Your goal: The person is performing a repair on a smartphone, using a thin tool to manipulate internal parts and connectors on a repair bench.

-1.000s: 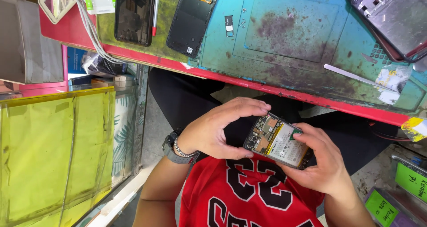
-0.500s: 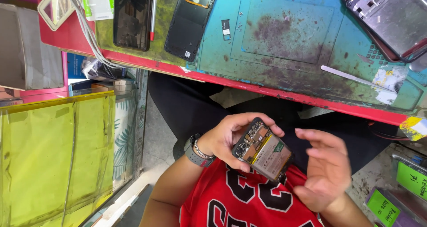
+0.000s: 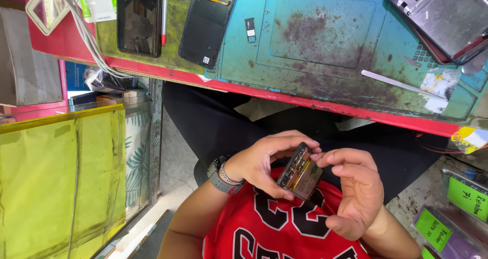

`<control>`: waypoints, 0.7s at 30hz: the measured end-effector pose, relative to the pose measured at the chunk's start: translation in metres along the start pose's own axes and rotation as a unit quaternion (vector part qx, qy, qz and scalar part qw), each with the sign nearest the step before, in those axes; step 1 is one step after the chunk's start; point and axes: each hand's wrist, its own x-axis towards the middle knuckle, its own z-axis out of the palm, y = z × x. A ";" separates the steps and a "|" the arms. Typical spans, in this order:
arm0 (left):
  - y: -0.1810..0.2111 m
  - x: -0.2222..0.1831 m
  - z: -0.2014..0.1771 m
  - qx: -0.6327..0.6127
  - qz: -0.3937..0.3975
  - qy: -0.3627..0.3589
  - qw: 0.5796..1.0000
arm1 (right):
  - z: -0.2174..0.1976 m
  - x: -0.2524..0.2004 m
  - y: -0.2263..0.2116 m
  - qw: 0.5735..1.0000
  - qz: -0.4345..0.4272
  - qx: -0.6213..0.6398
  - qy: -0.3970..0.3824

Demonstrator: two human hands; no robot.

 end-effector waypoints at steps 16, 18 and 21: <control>-0.009 0.001 0.000 -0.078 -0.063 -0.034 0.994 | -0.007 -0.004 0.019 0.998 0.025 0.049 0.012; -0.003 0.002 -0.001 -0.135 -0.071 -0.036 0.988 | -0.006 0.001 0.015 0.996 -0.009 0.073 0.042; -0.014 -0.002 -0.003 -0.213 -0.042 -0.035 0.976 | -0.009 0.000 0.011 0.995 -0.016 0.090 0.048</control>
